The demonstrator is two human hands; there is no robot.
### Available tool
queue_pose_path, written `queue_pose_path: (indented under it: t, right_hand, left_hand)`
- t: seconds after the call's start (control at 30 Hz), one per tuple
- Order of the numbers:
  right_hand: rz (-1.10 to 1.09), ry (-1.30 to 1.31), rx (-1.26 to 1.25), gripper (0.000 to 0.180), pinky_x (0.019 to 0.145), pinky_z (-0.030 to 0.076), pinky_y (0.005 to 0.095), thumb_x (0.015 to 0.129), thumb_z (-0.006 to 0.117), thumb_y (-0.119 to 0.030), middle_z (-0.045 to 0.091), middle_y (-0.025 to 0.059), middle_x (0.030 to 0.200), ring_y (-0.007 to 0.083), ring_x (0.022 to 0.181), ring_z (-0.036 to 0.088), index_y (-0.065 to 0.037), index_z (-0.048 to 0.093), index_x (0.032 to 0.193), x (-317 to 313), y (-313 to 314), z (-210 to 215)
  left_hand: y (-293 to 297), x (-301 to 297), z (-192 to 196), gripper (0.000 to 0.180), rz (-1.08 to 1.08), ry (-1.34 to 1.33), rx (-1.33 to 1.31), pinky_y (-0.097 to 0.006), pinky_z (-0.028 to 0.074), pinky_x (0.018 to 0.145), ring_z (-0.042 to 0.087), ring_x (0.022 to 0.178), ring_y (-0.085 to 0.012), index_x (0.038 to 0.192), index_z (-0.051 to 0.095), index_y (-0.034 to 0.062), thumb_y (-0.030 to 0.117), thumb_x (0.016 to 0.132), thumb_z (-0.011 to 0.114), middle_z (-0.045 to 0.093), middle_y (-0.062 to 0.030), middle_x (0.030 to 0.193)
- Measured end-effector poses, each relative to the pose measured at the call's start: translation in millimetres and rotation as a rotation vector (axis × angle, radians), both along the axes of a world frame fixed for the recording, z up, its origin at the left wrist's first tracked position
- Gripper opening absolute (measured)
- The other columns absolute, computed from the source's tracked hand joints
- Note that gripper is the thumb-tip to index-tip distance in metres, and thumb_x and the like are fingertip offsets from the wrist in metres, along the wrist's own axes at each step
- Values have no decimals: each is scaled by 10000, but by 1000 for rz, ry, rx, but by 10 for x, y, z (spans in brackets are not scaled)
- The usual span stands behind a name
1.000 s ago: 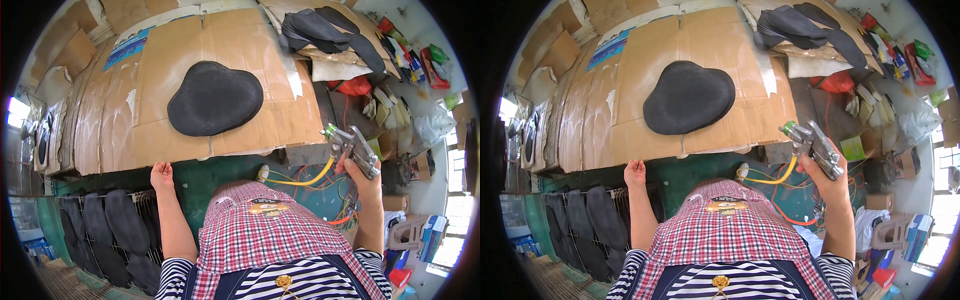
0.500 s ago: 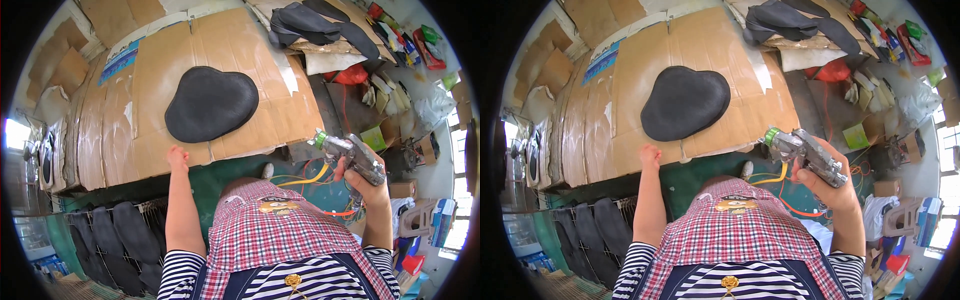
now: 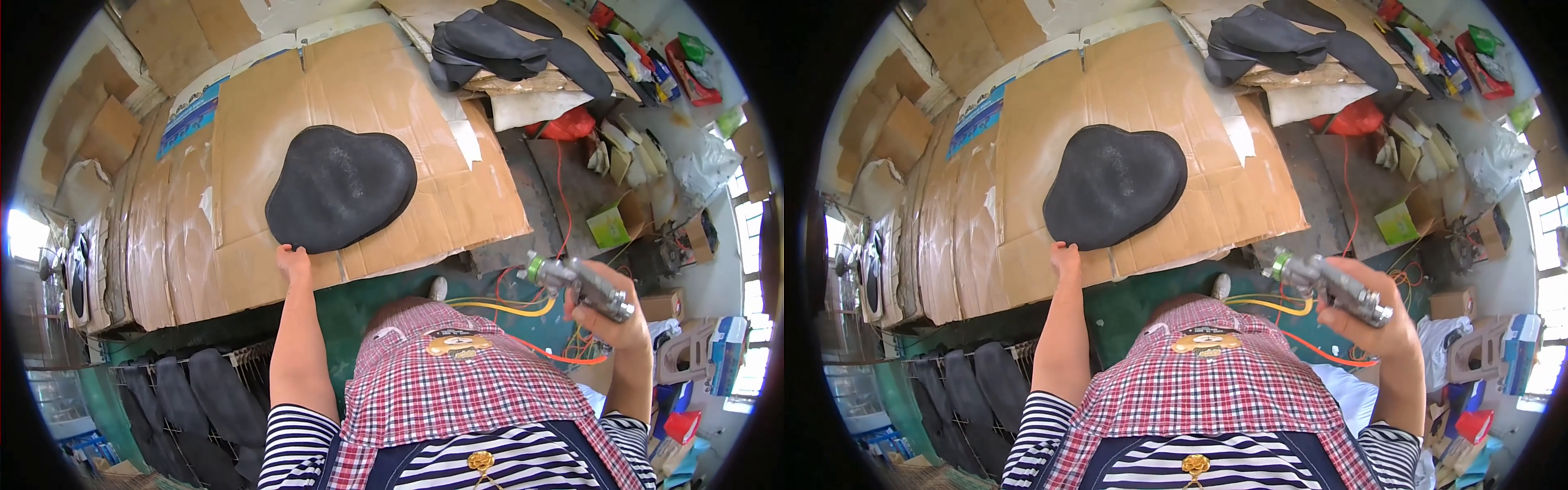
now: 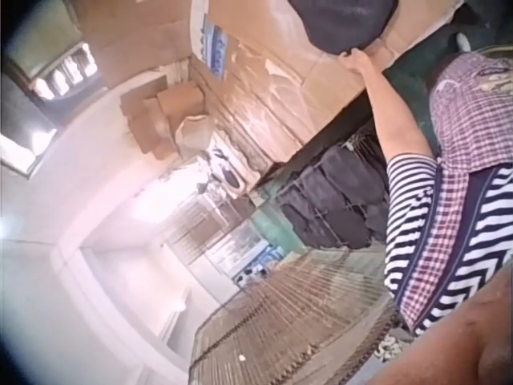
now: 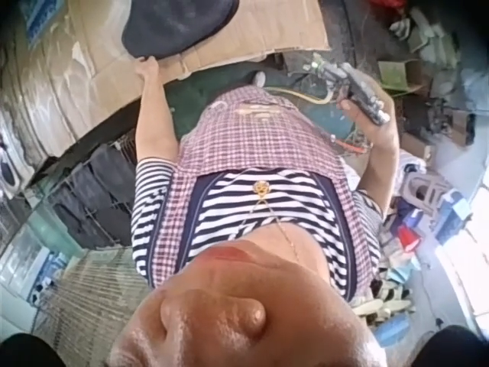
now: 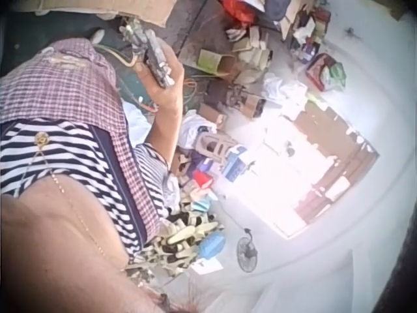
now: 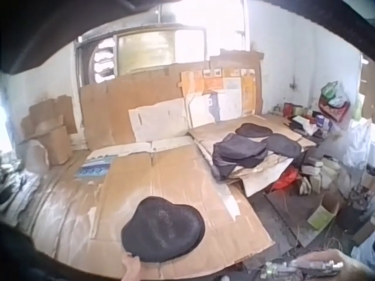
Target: The recorder uses a spray gun to apply adhesive to black seat covers and then organizes them on a storage rack.
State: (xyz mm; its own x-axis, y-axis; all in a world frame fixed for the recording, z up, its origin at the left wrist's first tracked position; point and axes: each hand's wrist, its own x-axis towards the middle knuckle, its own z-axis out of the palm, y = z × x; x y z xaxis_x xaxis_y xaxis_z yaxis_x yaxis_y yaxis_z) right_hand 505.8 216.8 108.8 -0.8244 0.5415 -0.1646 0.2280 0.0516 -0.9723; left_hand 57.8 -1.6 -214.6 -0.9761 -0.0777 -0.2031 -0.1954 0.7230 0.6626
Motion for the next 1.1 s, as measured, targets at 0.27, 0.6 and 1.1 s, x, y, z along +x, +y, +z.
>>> queue_pose_path:
  t: [0.27, 0.6, 1.1]
  right_hand:
    - [226, 1, 70, 508, 718, 471, 257, 724, 707, -30, 635, 58, 894, 120, 791, 595, 40, 538, 1198, -133, -25, 6]
    - [19, -44, -61, 554, 683, 471, 253, 736, 699, -40, 611, 64, 826, 127, 765, 588, 60, 489, 1239, 81, -40, -67]
    - [-183, 54, -42, 539, 684, 485, 282, 729, 708, -65, 608, 71, 838, 142, 734, 591, 43, 518, 1222, 20, -124, -106]
  left_hand:
    - [-152, -107, -72, 130, 94, -46, 138, -361, 508, 667, 626, 719, -219, 856, 621, 53, 78, 736, 664, 629, -79, 755]
    - [27, 39, 358, 170, 247, -196, 584, -239, 469, 484, 558, 554, -152, 902, 579, 32, -40, 763, 645, 585, -62, 796]
    - [-16, 20, 333, 439, 309, -332, 887, -259, 477, 506, 585, 577, -167, 1202, 459, 21, -39, 800, 626, 603, -84, 862]
